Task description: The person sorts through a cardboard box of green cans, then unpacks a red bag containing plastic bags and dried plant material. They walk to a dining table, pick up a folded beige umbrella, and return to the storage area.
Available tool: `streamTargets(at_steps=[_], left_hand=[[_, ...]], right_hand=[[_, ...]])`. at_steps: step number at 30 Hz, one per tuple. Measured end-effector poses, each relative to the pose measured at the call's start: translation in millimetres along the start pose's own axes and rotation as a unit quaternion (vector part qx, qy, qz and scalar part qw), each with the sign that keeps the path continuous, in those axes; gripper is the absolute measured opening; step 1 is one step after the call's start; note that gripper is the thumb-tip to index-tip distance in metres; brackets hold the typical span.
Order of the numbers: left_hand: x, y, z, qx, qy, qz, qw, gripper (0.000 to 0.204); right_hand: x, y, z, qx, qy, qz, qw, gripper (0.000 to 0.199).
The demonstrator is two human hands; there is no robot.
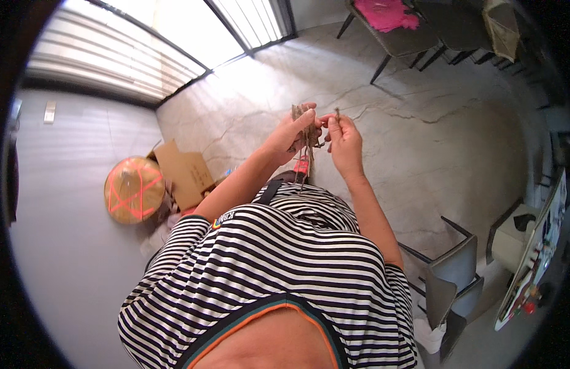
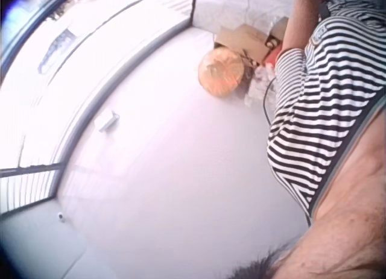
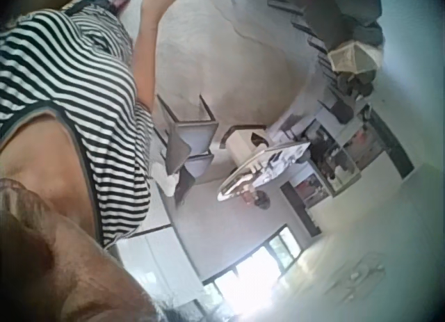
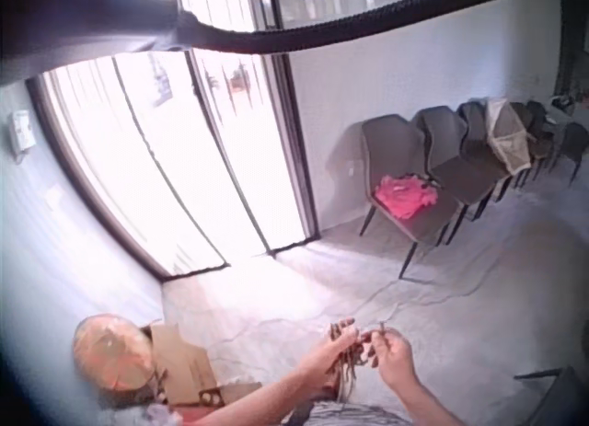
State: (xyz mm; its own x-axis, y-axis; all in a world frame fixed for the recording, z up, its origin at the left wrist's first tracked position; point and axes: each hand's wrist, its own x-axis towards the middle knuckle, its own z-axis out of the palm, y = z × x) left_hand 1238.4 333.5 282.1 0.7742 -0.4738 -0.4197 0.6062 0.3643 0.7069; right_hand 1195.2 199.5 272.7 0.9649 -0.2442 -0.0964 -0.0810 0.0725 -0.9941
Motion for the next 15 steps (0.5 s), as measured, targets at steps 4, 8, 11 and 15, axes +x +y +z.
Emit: streamTargets(at_steps=[4,8,11,15], left_hand=[[46,22,2,0.087,0.009,0.011,0.996,0.062],[78,23,14,0.109,-0.012,-0.067,0.992,0.066],[105,8,27,0.133,-0.026,-0.104,0.985,0.073],[129,-18,67,0.204,-0.045,-0.088,0.974,0.069]], right_hand=[[30,-5,5,-0.011,0.058,0.017,0.998,0.024],[42,12,-22,0.101,0.112,0.091,0.984,0.022],[43,3,-34,0.150,0.185,0.119,0.964,0.023],[44,21,-68,0.158,0.187,0.100,0.964,0.026]])
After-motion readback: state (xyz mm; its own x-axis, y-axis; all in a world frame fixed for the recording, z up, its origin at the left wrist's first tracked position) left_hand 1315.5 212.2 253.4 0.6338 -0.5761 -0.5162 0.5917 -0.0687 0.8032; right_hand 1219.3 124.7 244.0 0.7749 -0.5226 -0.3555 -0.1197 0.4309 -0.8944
